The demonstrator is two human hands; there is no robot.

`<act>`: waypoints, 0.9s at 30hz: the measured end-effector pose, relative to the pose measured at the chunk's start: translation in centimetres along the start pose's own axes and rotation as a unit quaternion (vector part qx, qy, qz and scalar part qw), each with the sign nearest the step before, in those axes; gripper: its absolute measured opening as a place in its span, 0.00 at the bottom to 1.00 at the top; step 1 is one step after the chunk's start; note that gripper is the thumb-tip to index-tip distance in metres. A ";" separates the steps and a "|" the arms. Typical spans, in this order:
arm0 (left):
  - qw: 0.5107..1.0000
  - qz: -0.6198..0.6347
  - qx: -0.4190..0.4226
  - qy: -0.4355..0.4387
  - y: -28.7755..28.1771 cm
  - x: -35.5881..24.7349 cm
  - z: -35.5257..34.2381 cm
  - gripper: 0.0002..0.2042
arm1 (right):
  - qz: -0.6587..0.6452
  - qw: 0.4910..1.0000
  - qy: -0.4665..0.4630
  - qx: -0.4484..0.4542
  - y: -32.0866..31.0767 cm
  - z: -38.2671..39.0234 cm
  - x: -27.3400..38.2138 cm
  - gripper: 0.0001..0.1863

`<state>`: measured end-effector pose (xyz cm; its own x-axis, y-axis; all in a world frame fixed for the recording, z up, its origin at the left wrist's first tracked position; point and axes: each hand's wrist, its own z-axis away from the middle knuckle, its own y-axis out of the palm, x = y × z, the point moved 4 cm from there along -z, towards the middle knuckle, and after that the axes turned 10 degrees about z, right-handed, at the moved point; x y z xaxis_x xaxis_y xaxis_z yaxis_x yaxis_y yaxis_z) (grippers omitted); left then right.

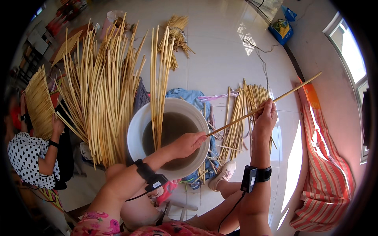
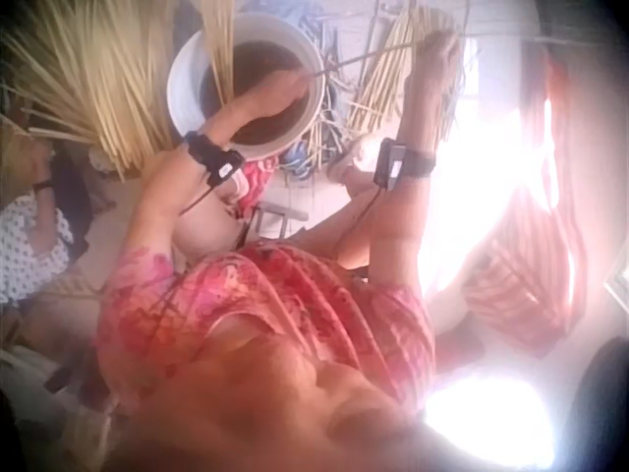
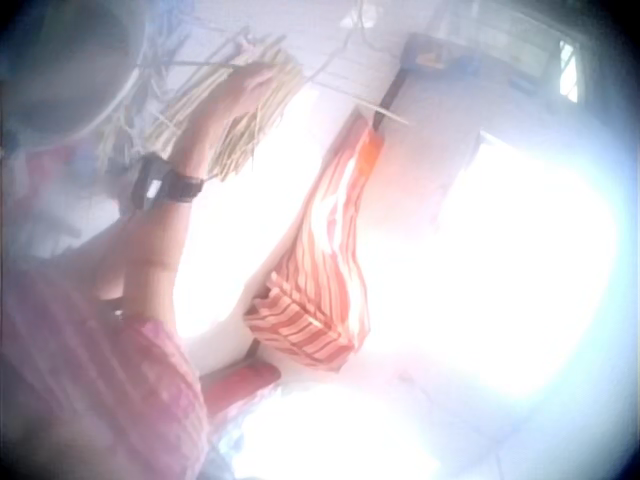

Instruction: The person dips long straws into a bucket of water and pulls them through their fingers to moisten them while working in a workshop.

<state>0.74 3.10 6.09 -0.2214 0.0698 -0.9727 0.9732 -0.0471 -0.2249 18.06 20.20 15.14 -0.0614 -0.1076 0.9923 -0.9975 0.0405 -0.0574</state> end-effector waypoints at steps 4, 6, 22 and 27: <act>0.996 -0.044 0.067 -0.031 -0.4 0.3 0.5 0.13 | 0.034 0.997 -0.009 -0.076 -2.3 -1.1 -0.1 0.19; 0.993 -0.061 0.089 -0.046 -1.1 0.6 1.1 0.13 | 0.034 0.995 0.002 -0.089 -5.0 -2.7 0.1 0.18; 0.979 0.091 -0.032 -0.181 -6.4 1.0 1.2 0.12 | -0.072 0.990 0.094 -0.077 -3.0 -1.1 -1.8 0.16; 0.952 0.281 -0.107 -0.064 -3.9 -1.5 -0.8 0.19 | -0.166 0.959 0.208 0.100 4.5 4.8 -4.5 0.15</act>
<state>-2.69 3.96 8.47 0.3456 -0.0292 -0.9379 0.9274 0.1630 0.3367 13.68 16.09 9.91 0.2387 0.3250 0.9151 -0.9488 -0.1229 0.2911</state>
